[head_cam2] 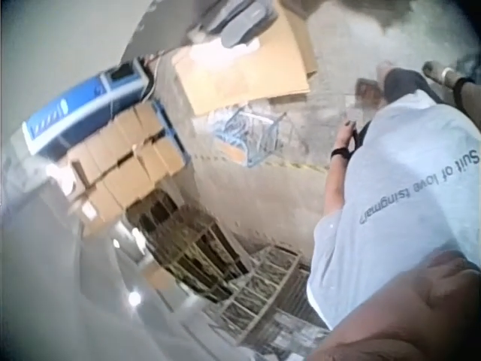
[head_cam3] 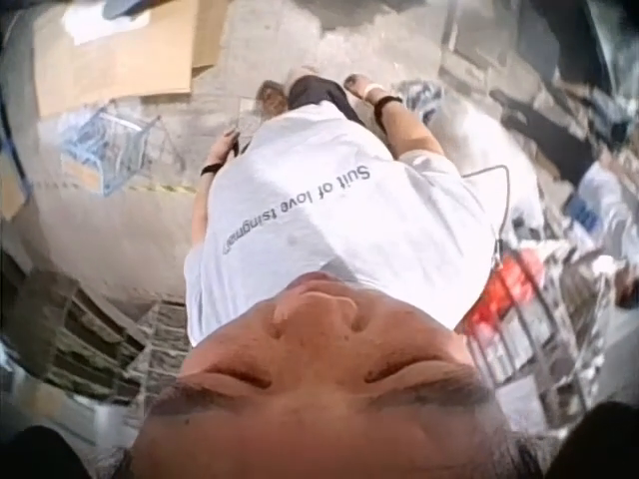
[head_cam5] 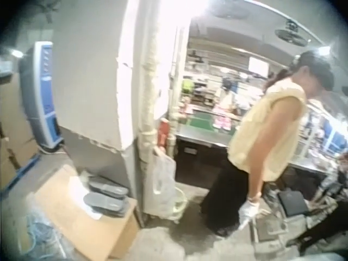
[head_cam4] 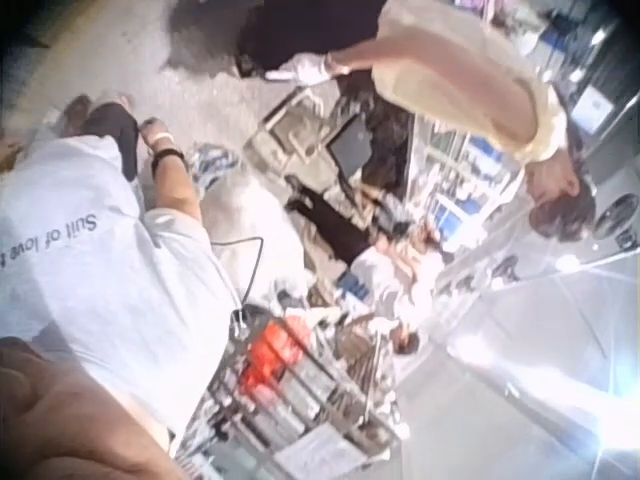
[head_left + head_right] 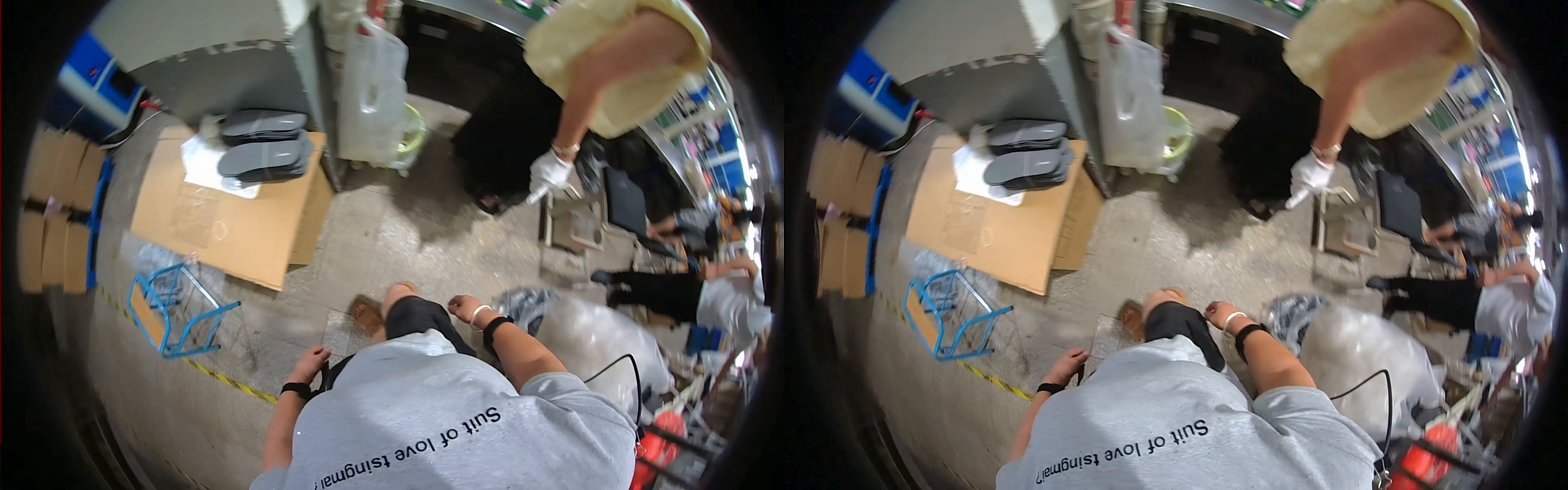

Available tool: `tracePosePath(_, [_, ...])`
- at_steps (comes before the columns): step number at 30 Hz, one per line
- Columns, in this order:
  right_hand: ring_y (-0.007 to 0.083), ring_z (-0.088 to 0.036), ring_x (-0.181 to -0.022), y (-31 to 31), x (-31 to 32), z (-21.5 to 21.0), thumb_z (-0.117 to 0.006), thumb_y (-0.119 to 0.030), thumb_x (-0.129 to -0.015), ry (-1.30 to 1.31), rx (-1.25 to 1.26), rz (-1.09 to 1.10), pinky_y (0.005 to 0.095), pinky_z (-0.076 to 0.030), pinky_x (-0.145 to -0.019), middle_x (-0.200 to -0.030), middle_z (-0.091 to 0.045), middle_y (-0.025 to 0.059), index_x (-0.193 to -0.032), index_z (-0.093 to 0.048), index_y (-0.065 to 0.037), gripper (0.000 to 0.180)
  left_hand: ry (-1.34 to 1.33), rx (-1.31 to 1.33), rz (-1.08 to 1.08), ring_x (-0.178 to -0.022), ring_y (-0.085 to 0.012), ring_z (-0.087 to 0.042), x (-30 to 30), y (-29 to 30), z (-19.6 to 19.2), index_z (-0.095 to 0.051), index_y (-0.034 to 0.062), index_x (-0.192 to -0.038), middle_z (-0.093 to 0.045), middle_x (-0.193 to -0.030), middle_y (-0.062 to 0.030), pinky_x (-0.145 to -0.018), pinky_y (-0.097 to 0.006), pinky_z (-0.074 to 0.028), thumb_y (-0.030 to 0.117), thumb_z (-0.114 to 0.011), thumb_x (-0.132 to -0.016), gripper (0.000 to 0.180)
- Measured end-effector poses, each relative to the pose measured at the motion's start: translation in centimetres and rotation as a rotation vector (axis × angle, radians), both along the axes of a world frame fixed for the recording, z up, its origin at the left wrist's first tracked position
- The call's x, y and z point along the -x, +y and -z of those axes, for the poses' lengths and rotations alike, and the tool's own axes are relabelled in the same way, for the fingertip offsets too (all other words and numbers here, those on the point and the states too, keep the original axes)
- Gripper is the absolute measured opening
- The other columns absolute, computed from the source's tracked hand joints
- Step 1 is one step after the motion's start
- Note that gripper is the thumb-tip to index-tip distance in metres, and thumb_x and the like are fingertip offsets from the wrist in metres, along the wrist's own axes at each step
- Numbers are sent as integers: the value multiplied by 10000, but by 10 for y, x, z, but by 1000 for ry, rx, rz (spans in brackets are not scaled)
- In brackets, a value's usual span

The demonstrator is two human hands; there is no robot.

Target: Organize and bag shoe insoles in a manufacturing facility.

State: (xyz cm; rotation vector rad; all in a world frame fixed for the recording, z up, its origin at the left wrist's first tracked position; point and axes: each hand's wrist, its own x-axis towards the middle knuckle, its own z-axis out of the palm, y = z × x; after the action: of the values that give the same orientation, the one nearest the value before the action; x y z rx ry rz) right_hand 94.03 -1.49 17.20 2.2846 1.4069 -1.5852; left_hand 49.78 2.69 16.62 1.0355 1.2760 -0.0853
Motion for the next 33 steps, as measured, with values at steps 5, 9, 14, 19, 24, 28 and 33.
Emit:
tracePosePath(5, [308,-529,-1009,-51,28,-3,-498,-308,-759,34,199,-47,362,-403,-870,-1036,-588,155,-1023,-605,-81,365,387,-53,316,-968,-304,-561,5,1,-7,-591,-51,-974,-603,-968,-207,-816,-348,-430,314,-586,-759,423])
tracePosePath(9, [307,-520,-1029,-72,25,10,-483,-299,-769,-14,290,-52,370,-398,-875,-1045,-582,163,-1018,-604,-47,374,306,-18,246,-996,-289,-546,1,2,-10,-551,-60,-1039,-587,-1011,-207,-850,-329,-412,352,-595,-765,497])
tracePosePath(14, [320,-566,-917,-50,28,10,-541,-303,-736,20,111,59,367,-440,-799,-945,-613,168,-947,-623,-55,336,264,8,266,-1017,-262,-532,-6,6,-9,-535,-57,-1060,-577,-1034,-207,-854,-314,-401,353,-602,-768,507])
tracePosePath(19, [328,-550,-951,-34,22,11,-538,-227,-718,2,88,53,370,-426,-830,-979,-596,189,-1010,-591,-40,350,260,-12,247,-778,-201,-562,-42,19,-43,-556,-46,-1002,-611,-882,-162,-693,-332,-430,317,-586,-782,426])
tracePosePath(24, [356,-516,-1014,-67,-14,31,-553,-220,-705,-35,214,162,387,-404,-867,-1052,-552,236,-1109,-502,9,467,272,-15,473,-570,-185,-503,-72,34,-51,-579,-28,-745,-584,-649,-108,-537,-384,-381,279,-553,-793,312])
tracePosePath(28, [361,-456,-1104,-77,-79,20,-550,-243,-752,-50,554,510,420,-382,-896,-1197,-442,268,-1261,-304,47,635,338,-103,563,-648,-265,-547,-116,58,-72,-571,-43,-761,-579,-668,-148,-593,-370,-405,298,-555,-771,342])
tracePosePath(33, [349,-301,-1230,-118,-157,24,-153,-449,-884,-110,770,1125,432,-163,-1022,-1361,-274,173,-1329,-196,8,639,322,-18,561,-883,-226,-568,-197,86,-78,-490,-44,-1107,-592,-956,-162,-775,-300,-438,272,-593,-773,472])
